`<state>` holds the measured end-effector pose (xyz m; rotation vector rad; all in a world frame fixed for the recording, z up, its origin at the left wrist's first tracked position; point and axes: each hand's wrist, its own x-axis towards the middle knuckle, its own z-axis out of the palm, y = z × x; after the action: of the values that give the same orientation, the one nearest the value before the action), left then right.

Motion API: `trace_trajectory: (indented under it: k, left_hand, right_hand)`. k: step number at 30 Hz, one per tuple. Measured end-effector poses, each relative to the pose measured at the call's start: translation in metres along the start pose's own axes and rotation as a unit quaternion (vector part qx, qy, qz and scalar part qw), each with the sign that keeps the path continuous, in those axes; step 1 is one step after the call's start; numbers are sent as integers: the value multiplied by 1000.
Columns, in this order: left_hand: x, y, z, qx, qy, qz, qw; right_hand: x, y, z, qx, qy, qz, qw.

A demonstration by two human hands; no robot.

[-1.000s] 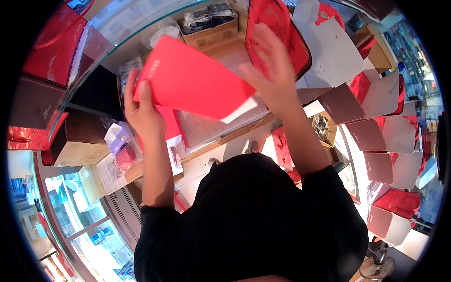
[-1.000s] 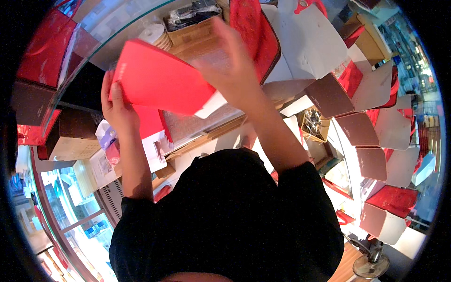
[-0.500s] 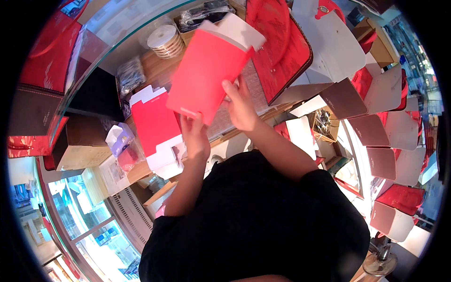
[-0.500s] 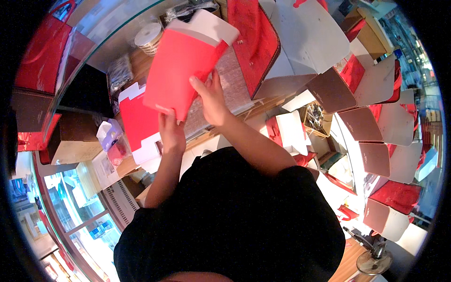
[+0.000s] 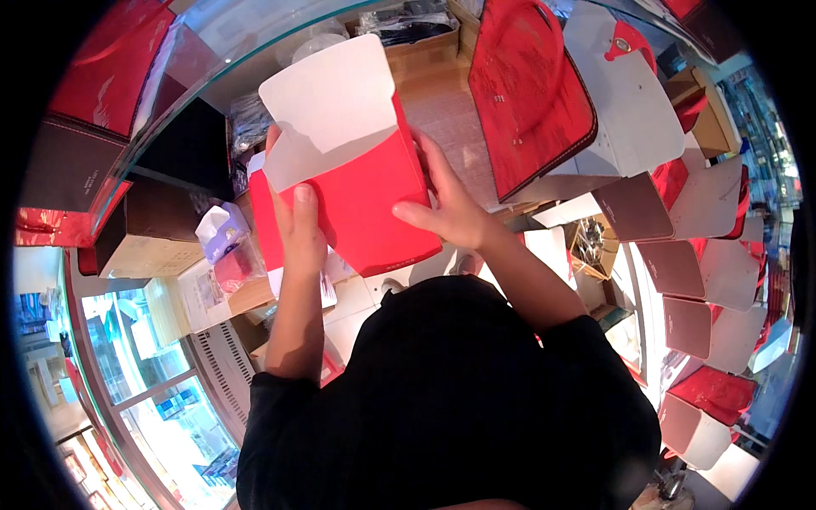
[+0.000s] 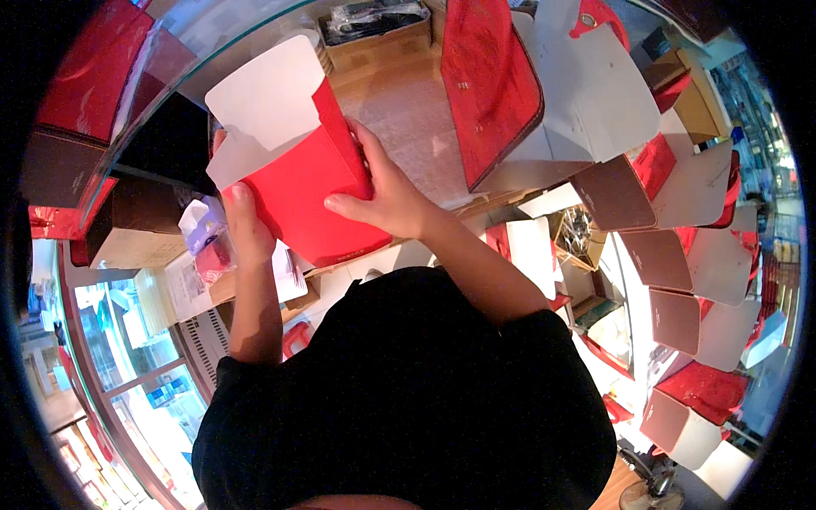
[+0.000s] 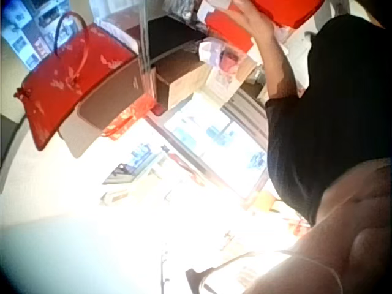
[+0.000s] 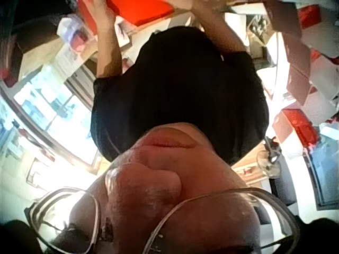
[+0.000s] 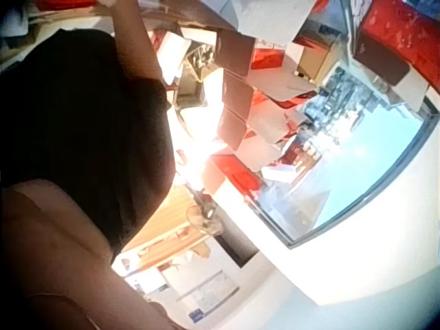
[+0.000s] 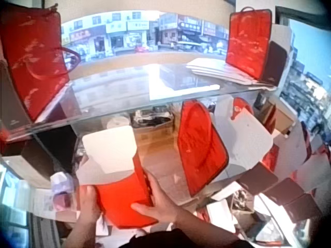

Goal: The person assembles red cardboard boxes by folding the flaps and tucking them into slots to form a rectangular container. They repeat this process for multiple boxes, placing the finished ones into a larger white cardboard box on the table.

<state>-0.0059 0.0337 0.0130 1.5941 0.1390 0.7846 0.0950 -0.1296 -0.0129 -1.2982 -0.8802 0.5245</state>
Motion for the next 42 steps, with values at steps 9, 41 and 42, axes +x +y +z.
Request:
trace_trajectory:
  k: [9, 41, 42]
  left_hand:
    - [-3, 7, 19, -1, 2, 55, 998]
    - [17, 31, -4, 153, -125, 143, 970]
    - [17, 31, -5, 173, -132, 143, 965]
  right_hand:
    - [13, -29, -9, -75, 3, -118, 990]
    - [12, -58, -23, -129, 50, -167, 976]
    - [12, -57, -25, -168, 41, -175, 969]
